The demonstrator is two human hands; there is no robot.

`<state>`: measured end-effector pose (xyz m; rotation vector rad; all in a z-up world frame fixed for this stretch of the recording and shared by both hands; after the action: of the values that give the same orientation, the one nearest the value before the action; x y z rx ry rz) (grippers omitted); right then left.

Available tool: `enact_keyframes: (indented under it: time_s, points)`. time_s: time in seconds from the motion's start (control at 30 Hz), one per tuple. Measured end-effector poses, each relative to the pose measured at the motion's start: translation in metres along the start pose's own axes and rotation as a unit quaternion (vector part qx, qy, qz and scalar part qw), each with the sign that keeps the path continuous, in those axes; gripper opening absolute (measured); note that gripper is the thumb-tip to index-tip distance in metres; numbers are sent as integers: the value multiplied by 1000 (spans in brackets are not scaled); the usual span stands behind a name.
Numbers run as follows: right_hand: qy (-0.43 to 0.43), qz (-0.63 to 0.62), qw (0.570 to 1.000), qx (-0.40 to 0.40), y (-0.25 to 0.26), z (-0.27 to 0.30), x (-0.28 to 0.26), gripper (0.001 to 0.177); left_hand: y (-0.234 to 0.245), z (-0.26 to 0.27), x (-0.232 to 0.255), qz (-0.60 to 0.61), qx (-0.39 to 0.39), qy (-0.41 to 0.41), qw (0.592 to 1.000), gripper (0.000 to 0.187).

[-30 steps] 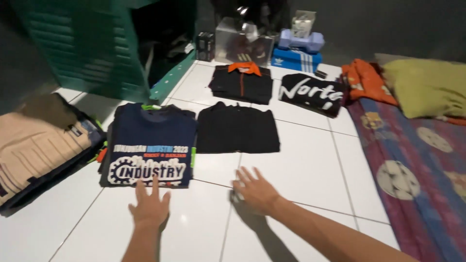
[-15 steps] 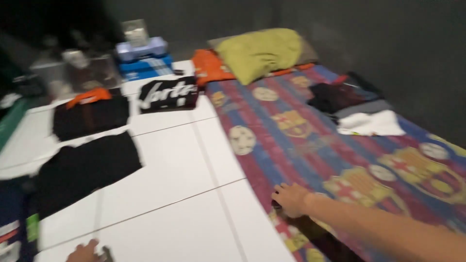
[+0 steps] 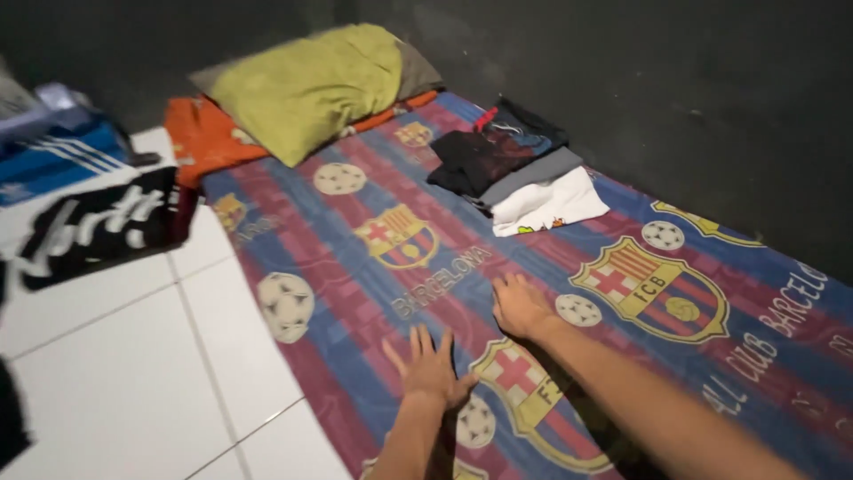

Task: Fold several t-shirts on the floor.

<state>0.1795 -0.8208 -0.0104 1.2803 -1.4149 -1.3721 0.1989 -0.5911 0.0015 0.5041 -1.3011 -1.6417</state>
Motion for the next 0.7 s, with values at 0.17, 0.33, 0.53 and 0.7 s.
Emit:
enact_keyframes:
  time_s: [0.17,0.33,0.53,0.7]
  points:
    - [-134,-73,978,139,-19,-47,39,51,42,-24,9,-18,-77,13,997,153]
    - [-215,-134,951,180,-11,-97,51,62,43,-40,4,-5,-124,27,992,167]
    - [-218,-90,966,107,-49,-113,77,58,41,-35,2,5,-109,24,994,169]
    - [-179,-64,981,45,-39,-103,102,39,34,-21,-3,15,-6,17,1000,158]
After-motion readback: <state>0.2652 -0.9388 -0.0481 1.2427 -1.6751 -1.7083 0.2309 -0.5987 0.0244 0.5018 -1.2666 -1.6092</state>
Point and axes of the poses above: each hand's wrist, its own z-axis away from the middle knuckle, its own y-axis out of the back of the hand, x = y × z, the point moved 4 cm from there along -z, towards the middle knuckle, and after that the axes turned 7 degrees about y, right-handed, at the moved point
